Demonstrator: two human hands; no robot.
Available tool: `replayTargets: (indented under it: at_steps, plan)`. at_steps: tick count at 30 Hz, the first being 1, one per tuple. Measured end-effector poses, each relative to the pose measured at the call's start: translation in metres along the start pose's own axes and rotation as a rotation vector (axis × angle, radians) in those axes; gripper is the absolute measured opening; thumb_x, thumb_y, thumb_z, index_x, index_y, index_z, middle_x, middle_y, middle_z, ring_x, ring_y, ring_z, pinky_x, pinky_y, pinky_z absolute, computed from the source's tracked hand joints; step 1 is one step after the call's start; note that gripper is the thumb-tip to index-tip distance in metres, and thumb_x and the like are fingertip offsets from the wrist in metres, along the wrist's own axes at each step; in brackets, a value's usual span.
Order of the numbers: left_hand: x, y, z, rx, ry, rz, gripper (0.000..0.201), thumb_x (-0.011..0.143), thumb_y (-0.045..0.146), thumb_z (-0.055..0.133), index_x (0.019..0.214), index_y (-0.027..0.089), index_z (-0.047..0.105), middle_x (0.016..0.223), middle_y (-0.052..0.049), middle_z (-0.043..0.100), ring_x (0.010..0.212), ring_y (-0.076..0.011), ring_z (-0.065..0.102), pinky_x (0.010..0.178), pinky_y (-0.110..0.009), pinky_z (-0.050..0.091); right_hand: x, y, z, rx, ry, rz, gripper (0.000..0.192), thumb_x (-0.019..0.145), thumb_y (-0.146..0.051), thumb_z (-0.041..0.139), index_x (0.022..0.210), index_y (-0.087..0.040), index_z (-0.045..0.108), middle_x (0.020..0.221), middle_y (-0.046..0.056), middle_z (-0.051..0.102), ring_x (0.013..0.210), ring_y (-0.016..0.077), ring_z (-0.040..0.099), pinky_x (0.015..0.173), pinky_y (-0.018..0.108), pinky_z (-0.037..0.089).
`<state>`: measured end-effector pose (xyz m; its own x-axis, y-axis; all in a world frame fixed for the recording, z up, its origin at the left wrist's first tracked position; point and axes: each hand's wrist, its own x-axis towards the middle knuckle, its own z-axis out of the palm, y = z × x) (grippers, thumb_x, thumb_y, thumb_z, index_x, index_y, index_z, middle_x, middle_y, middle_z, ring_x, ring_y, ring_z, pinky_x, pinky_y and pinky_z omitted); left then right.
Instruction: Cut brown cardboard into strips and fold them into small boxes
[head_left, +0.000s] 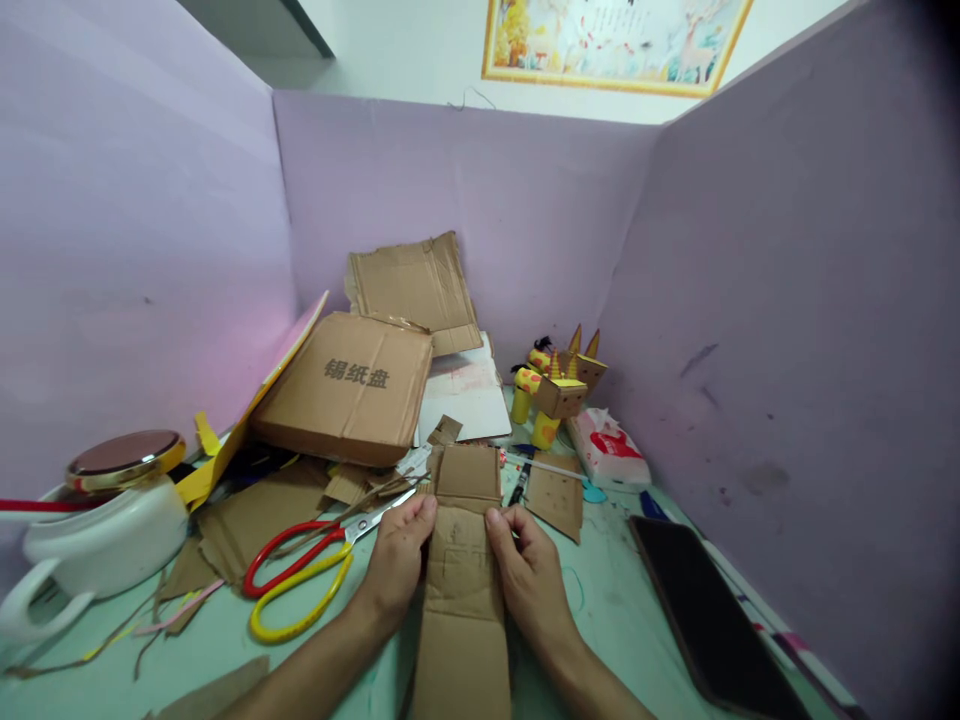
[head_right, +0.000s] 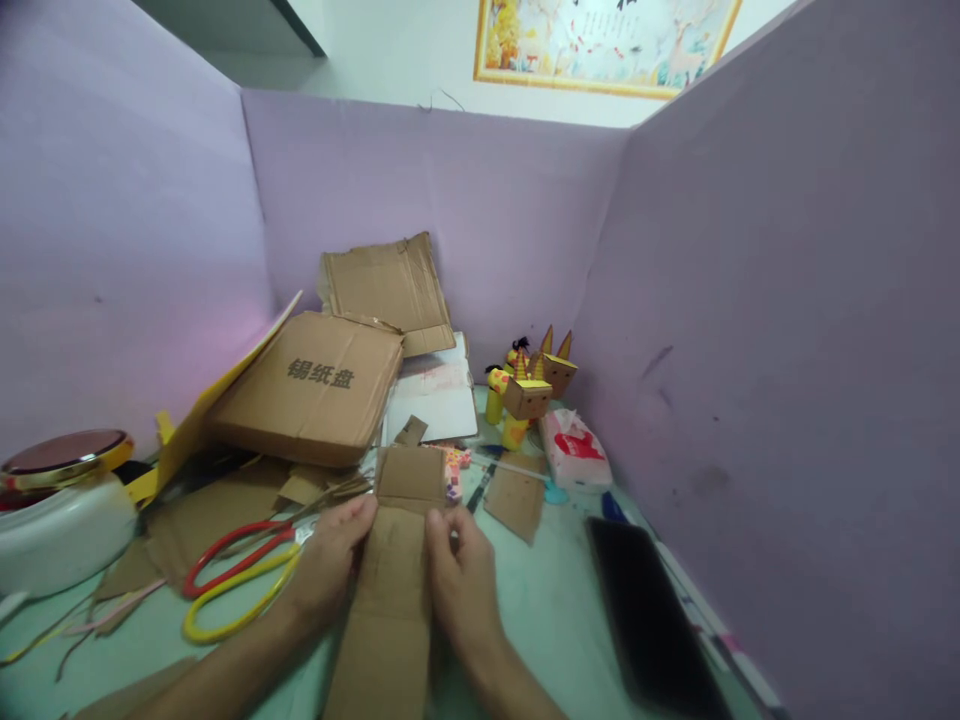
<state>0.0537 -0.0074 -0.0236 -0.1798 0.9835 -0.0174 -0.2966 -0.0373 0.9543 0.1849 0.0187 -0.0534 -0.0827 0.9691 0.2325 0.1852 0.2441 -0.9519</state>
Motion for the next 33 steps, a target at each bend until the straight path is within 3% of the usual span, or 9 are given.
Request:
replayTargets:
  at_steps: [6,10,12,14,17,21,28,33]
  plan:
    - [-0.003,0.002,0.003,-0.003,-0.046,0.032,0.030,0.069,0.044,0.062,0.071,0.014,0.062,0.058,0.000,0.063,0.055,-0.0145,0.055,0.053,-0.024,0.042,-0.001,0.000,0.002,-0.024,0.058,-0.053,0.036,0.078,-0.044,0.050,0.055,-0.021,0.034,0.052,-0.006,0.035,0.051,0.0108,0.034,0.049,0.023,0.027]
    - [-0.002,0.000,0.002,0.000,-0.077,0.041,0.030,0.072,0.040,0.061,0.085,0.013,0.064,0.070,-0.003,0.067,0.064,-0.0175,0.059,0.057,-0.025,0.043,0.001,-0.006,-0.002,0.220,0.076,0.033,0.030,0.068,-0.042,0.063,0.062,-0.020,0.043,0.053,-0.007,0.042,0.051,0.0107,0.040,0.050,0.022,0.032]
    - [-0.002,-0.002,0.002,0.004,-0.150,0.023,0.031,0.075,0.039,0.058,0.091,0.014,0.064,0.077,-0.005,0.068,0.070,-0.0189,0.060,0.061,-0.026,0.044,0.003,-0.011,-0.004,0.447,0.048,0.090,0.031,0.067,-0.043,0.066,0.081,-0.020,0.050,0.065,-0.003,0.056,0.061,0.0136,0.052,0.057,0.024,0.040]
    - [-0.003,-0.004,0.002,0.023,-0.221,0.011,0.032,0.077,0.039,0.055,0.094,0.014,0.064,0.079,-0.004,0.068,0.073,-0.0191,0.060,0.067,-0.028,0.045,0.005,-0.015,-0.007,0.634,-0.015,0.102,0.041,0.070,-0.044,0.064,0.101,-0.021,0.051,0.089,0.003,0.064,0.079,0.0177,0.059,0.071,0.029,0.045]
    - [-0.005,-0.007,0.004,0.118,-0.284,0.010,0.031,0.079,0.040,0.053,0.092,0.014,0.065,0.075,-0.003,0.067,0.071,-0.0181,0.058,0.073,-0.029,0.044,0.007,-0.017,-0.010,0.727,-0.056,0.104,0.043,0.073,-0.046,0.061,0.108,-0.022,0.056,0.106,0.006,0.064,0.097,0.0216,0.058,0.083,0.033,0.044]
    - [-0.006,-0.009,0.004,0.286,-0.346,0.033,0.032,0.079,0.043,0.052,0.082,0.014,0.065,0.069,-0.002,0.064,0.069,-0.0180,0.056,0.071,-0.028,0.043,0.007,-0.018,-0.015,0.632,-0.056,0.126,0.037,0.072,-0.047,0.062,0.097,-0.020,0.066,0.097,0.006,0.068,0.096,0.0228,0.059,0.084,0.033,0.044]
    - [-0.009,-0.009,0.000,0.423,-0.339,0.075,0.039,0.079,0.049,0.049,0.070,0.014,0.062,0.061,-0.001,0.059,0.065,-0.0182,0.053,0.067,-0.029,0.042,0.007,-0.013,-0.016,0.649,-0.150,0.162,0.038,0.071,-0.049,0.063,0.079,-0.013,0.070,0.069,0.006,0.069,0.065,0.0193,0.062,0.067,0.032,0.048]
    - [-0.011,-0.009,0.003,0.406,-0.223,0.104,0.039,0.078,0.051,0.050,0.067,0.015,0.058,0.064,-0.001,0.057,0.064,-0.0171,0.051,0.061,-0.026,0.042,0.005,-0.015,-0.011,0.591,-0.173,0.168,0.039,0.072,-0.049,0.063,0.078,-0.010,0.070,0.068,0.008,0.068,0.063,0.0183,0.062,0.063,0.030,0.048]
